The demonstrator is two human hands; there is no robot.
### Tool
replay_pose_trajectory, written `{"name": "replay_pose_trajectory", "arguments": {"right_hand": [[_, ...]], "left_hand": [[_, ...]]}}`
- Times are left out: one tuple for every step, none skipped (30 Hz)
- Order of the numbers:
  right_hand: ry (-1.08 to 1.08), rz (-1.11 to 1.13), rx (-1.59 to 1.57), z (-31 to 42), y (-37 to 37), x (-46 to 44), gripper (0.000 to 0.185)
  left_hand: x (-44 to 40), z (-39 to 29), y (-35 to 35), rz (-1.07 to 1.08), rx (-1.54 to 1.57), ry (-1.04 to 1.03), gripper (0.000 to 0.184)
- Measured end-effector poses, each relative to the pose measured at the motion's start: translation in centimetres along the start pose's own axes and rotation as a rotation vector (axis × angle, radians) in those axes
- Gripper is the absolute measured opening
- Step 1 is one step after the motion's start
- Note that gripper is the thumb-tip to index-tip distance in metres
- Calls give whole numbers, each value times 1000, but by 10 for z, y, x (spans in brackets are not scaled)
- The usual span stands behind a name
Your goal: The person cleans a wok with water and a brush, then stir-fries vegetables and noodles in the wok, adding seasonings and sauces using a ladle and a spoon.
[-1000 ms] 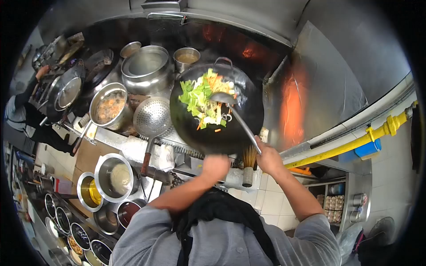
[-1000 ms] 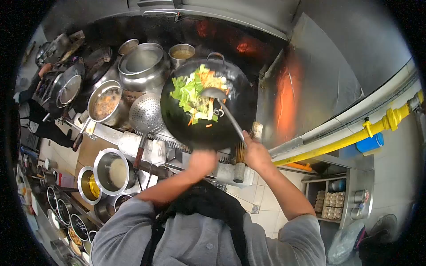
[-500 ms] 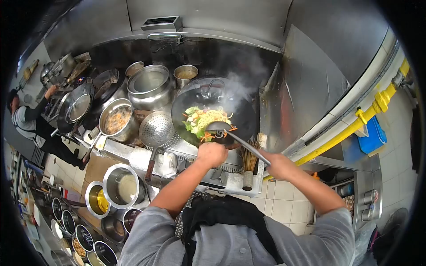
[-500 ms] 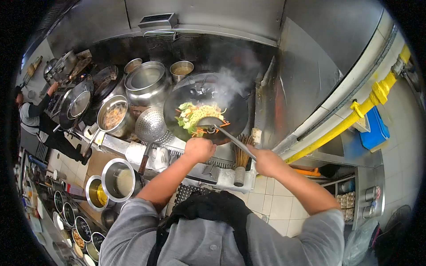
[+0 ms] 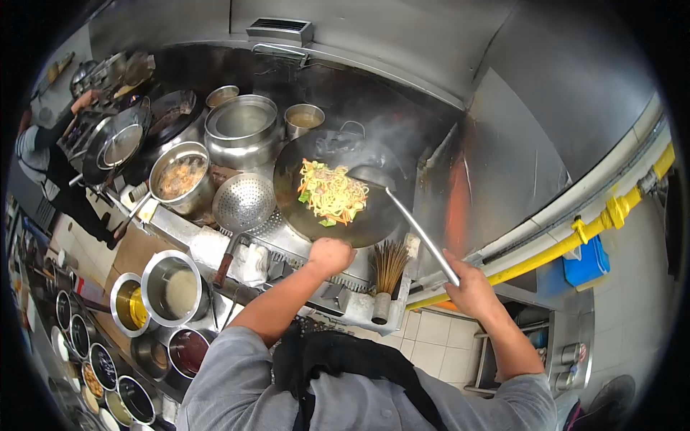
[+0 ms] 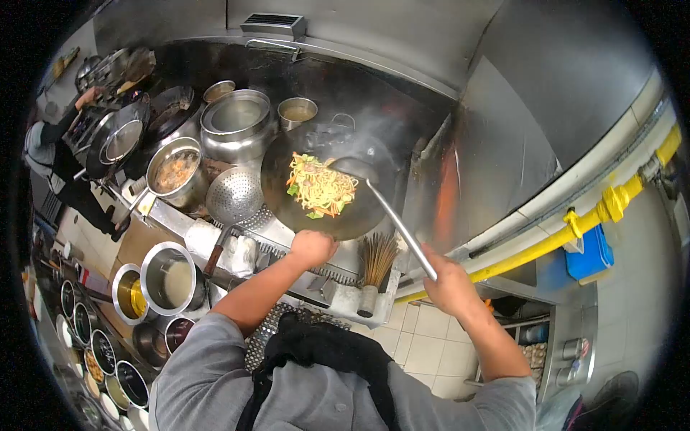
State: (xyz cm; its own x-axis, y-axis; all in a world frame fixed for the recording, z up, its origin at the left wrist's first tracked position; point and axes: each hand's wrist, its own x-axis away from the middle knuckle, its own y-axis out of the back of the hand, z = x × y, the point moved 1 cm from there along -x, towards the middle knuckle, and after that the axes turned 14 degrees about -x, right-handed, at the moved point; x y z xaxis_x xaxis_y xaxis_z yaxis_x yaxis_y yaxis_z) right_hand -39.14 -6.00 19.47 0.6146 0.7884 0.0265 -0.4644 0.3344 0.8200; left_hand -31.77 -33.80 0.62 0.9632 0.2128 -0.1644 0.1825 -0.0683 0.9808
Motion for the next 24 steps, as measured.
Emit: {"name": "replay_pose_trajectory", "arguments": {"right_hand": [[26, -44, -70, 2, 3, 0, 63], [-97, -66, -157, 8, 4, 1, 58], [-102, -54, -155, 7, 0, -2, 58], [-155, -96, -401, 3, -5, -5, 57], [-183, -110, -525, 0, -9, -11, 56], [-211, -129, -649, -3, -14, -17, 55], [-236, -15, -1105, -5, -19, -27, 61], [-258, 106, -1562, -9, -27, -37, 66], [-267, 107, -1571, -23, -43, -49, 66], [-321, 40, -1342, -47, -66, -63, 64], [-364, -18, -1107, -67, -84, -74, 61], [-362, -5, -1106, -78, -97, -79, 61], [-143, -116, -715, -87, -109, -76, 60], [72, -219, -319, -92, -115, -69, 58], [77, -212, -316, -100, -117, -57, 58], [63, -236, -399, -110, -116, -44, 59], [47, -261, -482, -118, -114, -37, 60], [51, -262, -481, -121, -109, -32, 60], [-71, -244, -653, -119, -100, -22, 61], [-193, -225, -820, -112, -92, -15, 62], [-190, -225, -812, -97, -82, -13, 62], [-226, -238, -866, -77, -70, -11, 62], [-262, -253, -917, -58, -61, -5, 63], [-264, -245, -966, -43, -53, 0, 63]], "left_hand": [[-7, 0, 5, 22, -14, 27, 40], [-12, -1, 9, 49, -28, 51, 40], [-17, -1, 11, 57, -20, 57, 40], [-23, -1, 13, 77, -31, 53, 39], [-27, -1, 14, 95, -43, 49, 39], [-30, 1, 5, 83, -31, 69, 39], [-33, 3, -2, 90, -30, 75, 39], [-34, 5, -10, 44, -31, 76, 39], [-33, 6, -15, 0, -34, 74, 38], [-31, 7, -19, -67, 52, 106, 34], [-26, 3, -14, -61, 52, 110, 34], [-16, -3, 3, -383, 27, 105, 30], [-4, -9, 13, -703, -1, 95, 28], [19, -21, 4, -701, 32, 67, 28], [53, -38, -8, -707, 64, 39, 29], [87, -53, -18, -192, 136, -40, 30], [124, -68, -44, -27, 260, -151, 31], [152, -78, -74, 233, 402, -163, 33], [176, -87, -130, 408, 392, -192, 37], [192, -88, -178, 405, 362, -162, 47], [190, -87, -221, 398, 367, -163, 47], [187, -86, -259, 511, 188, -79, 54], [186, -87, -280, 619, 10, 4, 61], [179, -87, -285, 604, 20, 2, 61]]}}
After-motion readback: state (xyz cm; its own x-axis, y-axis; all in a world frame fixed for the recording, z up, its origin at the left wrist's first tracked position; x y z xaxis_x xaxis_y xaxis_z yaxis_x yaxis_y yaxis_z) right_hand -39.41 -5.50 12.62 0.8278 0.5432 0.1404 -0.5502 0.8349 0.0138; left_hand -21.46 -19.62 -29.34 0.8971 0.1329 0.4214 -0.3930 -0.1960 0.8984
